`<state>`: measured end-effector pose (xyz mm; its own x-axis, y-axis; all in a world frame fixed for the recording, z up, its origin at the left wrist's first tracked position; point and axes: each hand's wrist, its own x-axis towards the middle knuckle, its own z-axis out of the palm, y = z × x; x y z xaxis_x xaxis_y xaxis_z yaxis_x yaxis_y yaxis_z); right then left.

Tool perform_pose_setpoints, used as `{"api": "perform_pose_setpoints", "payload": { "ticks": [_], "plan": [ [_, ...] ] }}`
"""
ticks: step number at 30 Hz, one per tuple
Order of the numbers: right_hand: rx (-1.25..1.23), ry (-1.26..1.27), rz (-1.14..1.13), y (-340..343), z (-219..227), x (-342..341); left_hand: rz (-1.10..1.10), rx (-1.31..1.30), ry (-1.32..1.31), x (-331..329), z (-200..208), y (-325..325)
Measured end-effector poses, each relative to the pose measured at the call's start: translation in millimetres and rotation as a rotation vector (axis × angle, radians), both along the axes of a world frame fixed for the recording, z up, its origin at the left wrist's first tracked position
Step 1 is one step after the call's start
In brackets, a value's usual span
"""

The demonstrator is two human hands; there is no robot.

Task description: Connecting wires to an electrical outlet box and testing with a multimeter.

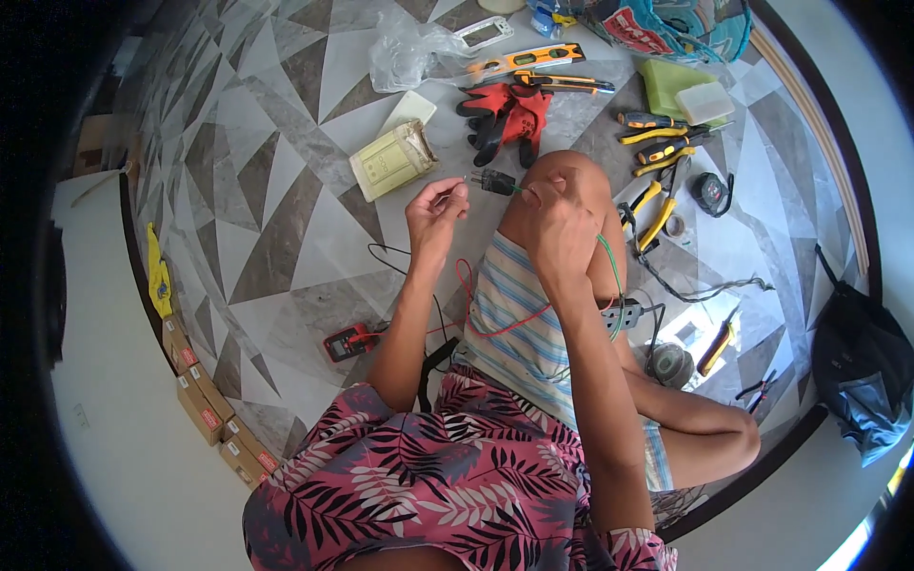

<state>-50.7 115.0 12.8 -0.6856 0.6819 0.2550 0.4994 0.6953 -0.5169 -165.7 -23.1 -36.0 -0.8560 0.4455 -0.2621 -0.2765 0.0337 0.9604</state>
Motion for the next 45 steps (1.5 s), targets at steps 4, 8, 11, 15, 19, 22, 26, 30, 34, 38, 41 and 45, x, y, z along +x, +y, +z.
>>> {"api": "perform_pose_setpoints", "payload": {
  "ticks": [4, 8, 11, 15, 19, 22, 26, 30, 34, 38, 41, 45],
  "plan": [
    [-0.037, -0.024, -0.024, -4.4, 4.3, 0.1, 0.013, 0.02, -0.028, 4.8, -1.0, 6.1],
    [-0.029, -0.02, -0.04, -3.3, 3.7, 1.1, 0.059, 0.06, -0.053, 11.3, 2.8, 14.7],
    [-0.039, -0.017, -0.041, -3.5, 5.3, 0.3, 0.087, 0.086, -0.034, 14.5, 3.2, 19.2],
    [-0.05, -0.002, -0.043, -3.4, 5.3, -0.5, 0.207, 0.163, -0.044, 19.3, -1.4, 27.0],
    [-0.058, 0.003, -0.041, -2.3, 6.0, -1.0, 0.214, 0.162, -0.057, 19.1, -5.6, 29.2],
    [-0.058, 0.0, -0.052, -2.3, 6.6, -1.0, 0.216, 0.167, -0.053, 19.2, -3.6, 31.7],
    [-0.053, 0.021, -0.046, -2.8, 7.6, -0.4, 0.236, 0.187, -0.069, 24.2, 2.7, 37.0],
    [-0.075, -0.006, -0.054, -4.5, 8.1, -0.3, 0.296, 0.194, -0.022, 30.2, 1.9, 46.9],
    [-0.076, 0.014, -0.037, -3.7, 5.5, 1.1, 0.26, 0.066, -0.091, 28.1, 3.5, 47.9],
    [-0.091, -0.013, -0.034, -5.5, 5.8, 0.6, 0.251, -0.05, -0.019, 21.1, 10.2, 41.3],
    [-0.034, -0.034, -0.009, -5.8, 7.1, 0.3, 0.264, -0.121, 0.044, 16.7, 14.9, 40.6],
    [-0.044, -0.015, -0.024, -5.4, 5.6, 0.5, 0.238, -0.127, 0.081, 15.6, 17.5, 43.3]
  ]
}}
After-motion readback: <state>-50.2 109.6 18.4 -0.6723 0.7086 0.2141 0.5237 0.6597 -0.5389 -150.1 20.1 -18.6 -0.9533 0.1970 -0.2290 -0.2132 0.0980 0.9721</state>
